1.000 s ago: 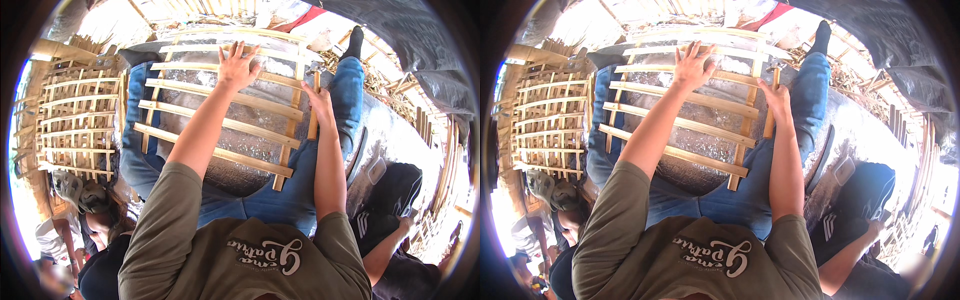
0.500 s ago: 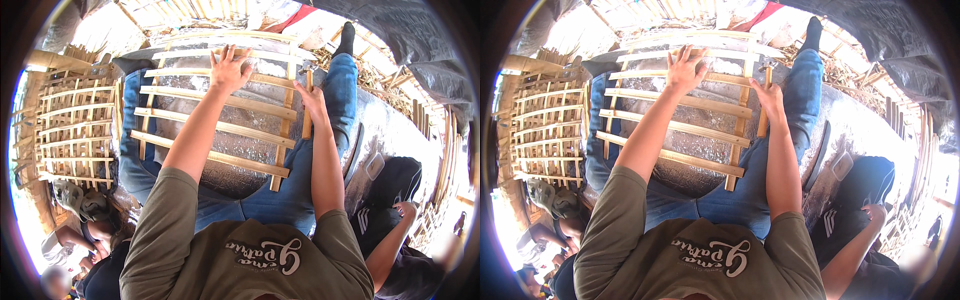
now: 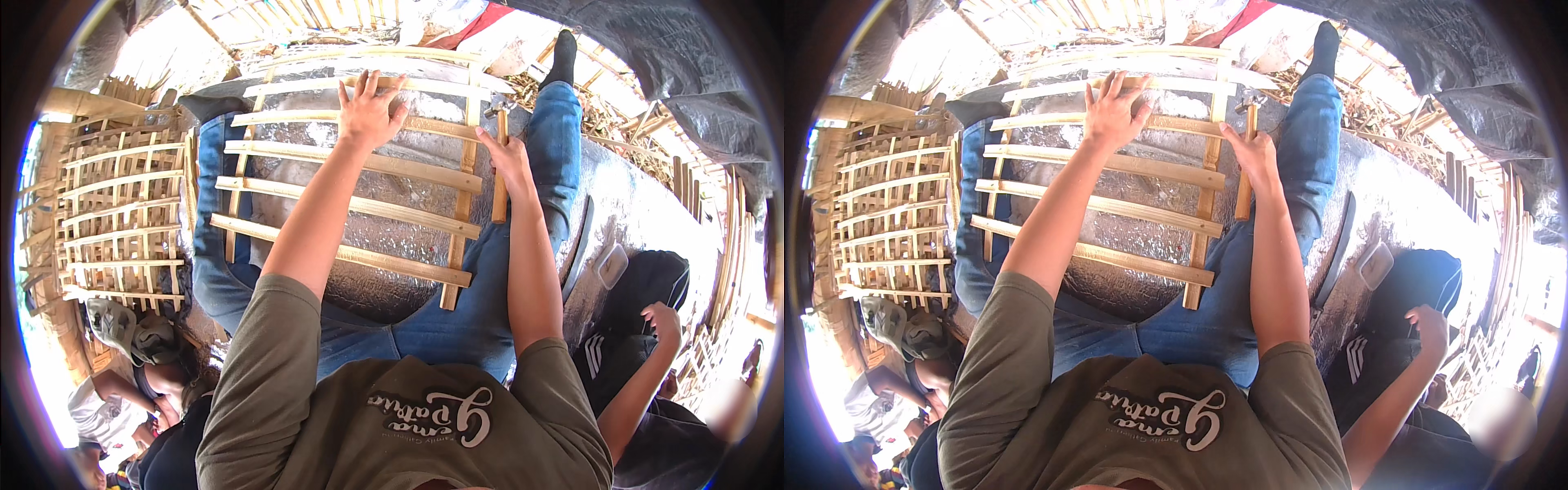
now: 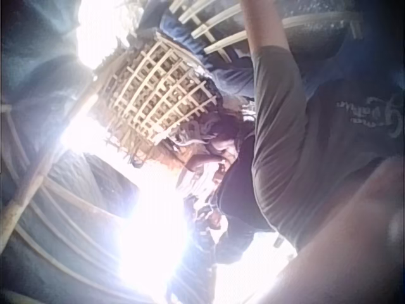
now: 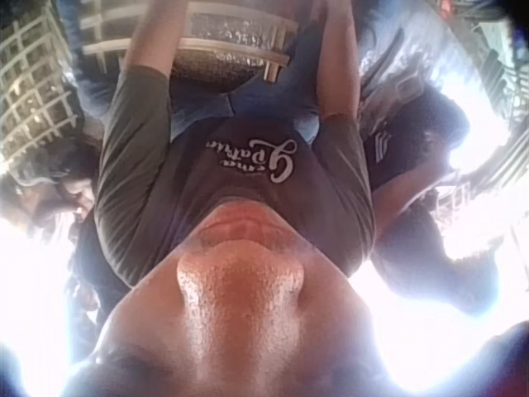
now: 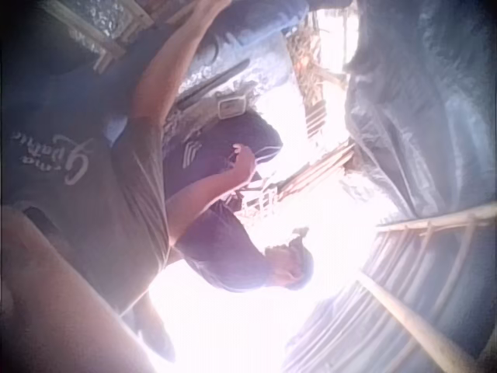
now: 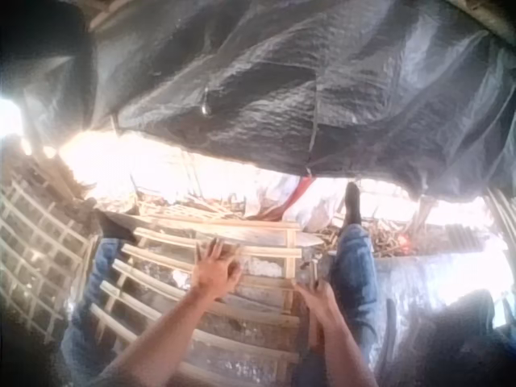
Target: The person sits on the ground and assembles a wooden lattice structure by hand. They place thin wooden slats across a frame and secure them using a hammer and nails.
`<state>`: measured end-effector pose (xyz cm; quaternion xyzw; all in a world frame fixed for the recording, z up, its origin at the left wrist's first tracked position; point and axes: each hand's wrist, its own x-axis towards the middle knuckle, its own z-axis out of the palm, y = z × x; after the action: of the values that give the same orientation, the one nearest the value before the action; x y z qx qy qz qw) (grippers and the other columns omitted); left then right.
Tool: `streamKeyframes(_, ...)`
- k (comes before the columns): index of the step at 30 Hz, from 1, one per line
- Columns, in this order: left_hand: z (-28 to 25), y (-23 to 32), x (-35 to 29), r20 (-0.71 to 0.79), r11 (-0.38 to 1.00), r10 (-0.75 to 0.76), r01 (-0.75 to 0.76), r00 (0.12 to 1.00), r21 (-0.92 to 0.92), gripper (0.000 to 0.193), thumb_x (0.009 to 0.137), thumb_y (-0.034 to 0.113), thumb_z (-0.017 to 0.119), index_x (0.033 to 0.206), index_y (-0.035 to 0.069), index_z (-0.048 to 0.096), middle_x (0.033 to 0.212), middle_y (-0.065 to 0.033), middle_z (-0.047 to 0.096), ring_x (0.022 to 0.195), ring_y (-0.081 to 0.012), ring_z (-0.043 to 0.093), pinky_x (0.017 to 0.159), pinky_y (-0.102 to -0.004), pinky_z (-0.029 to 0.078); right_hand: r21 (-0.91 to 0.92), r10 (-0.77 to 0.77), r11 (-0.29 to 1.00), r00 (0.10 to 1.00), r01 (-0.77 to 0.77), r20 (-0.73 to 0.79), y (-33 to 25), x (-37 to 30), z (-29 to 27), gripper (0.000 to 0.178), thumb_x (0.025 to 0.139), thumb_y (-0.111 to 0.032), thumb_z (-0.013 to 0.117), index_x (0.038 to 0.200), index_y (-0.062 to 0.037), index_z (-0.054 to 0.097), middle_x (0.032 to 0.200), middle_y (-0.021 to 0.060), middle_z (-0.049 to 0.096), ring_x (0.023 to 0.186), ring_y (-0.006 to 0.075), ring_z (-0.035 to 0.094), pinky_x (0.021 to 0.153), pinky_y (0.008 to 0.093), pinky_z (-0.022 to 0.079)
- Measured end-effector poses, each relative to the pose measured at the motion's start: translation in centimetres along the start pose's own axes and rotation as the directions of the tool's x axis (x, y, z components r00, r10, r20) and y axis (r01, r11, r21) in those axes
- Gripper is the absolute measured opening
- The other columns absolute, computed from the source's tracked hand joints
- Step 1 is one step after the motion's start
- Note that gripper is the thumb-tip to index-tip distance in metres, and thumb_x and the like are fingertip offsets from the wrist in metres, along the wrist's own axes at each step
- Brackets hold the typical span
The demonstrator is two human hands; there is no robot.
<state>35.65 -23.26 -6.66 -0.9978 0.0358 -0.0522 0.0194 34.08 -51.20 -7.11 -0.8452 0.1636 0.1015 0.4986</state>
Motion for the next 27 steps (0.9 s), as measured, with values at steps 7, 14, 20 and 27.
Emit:
streamKeyframes(7,0.0,0.0,0.1,0.019,1.000,-0.006,0.006,1.000,0.022,0.057,0.101,0.061,0.032,0.155,0.044,0.026,0.164,-0.0109,0.022,0.152,-0.0296,0.019,0.122,-0.0619,0.012,-0.013,0.005,1.000,1.000,-0.005,0.028,-0.2,-0.2,-0.3,0.056,0.078,-0.055,0.080,0.062,-0.0066,0.055,0.055,0.0041,0.052,0.049,0.0150,0.054,0.048,0.0335,0.045)
streamKeyframes(14,0.1,-0.2,0.1,0.021,0.999,0.017,-0.018,1.000,0.040,0.056,0.102,0.057,0.031,0.156,0.043,0.024,0.165,-0.0105,0.019,0.152,-0.0304,0.019,0.120,-0.0671,0.012,0.064,-0.025,0.998,1.000,0.025,-0.002,0.5,0.2,0.3,0.053,0.078,-0.050,0.082,0.066,-0.0057,0.056,0.056,0.0028,0.053,0.048,0.0130,0.052,0.045,0.0317,0.043)
streamKeyframes(20,-0.1,0.4,0.8,-0.041,0.967,0.237,-0.231,0.971,0.107,0.057,0.103,0.054,0.030,0.157,0.038,0.023,0.166,-0.0051,0.018,0.152,-0.0303,0.020,0.116,-0.0731,0.012,0.106,-0.066,0.992,0.998,0.065,0.001,0.6,0.2,0.5,0.051,0.079,-0.047,0.082,0.068,-0.0048,0.057,0.056,0.0029,0.053,0.048,0.0127,0.052,0.045,0.0319,0.043)
streamKeyframes(27,-2.0,5.7,2.4,0.038,0.948,0.319,-0.319,0.947,-0.012,0.060,0.103,0.059,0.028,0.158,0.037,0.022,0.167,0.0000,0.016,0.152,-0.0278,0.019,0.117,-0.0722,0.008,0.019,-0.014,1.000,1.000,0.014,0.006,0.8,0.5,0.4,0.053,0.078,-0.052,0.081,0.082,-0.0058,0.056,0.063,0.0009,0.052,0.054,0.0112,0.051,0.049,0.0285,0.044)
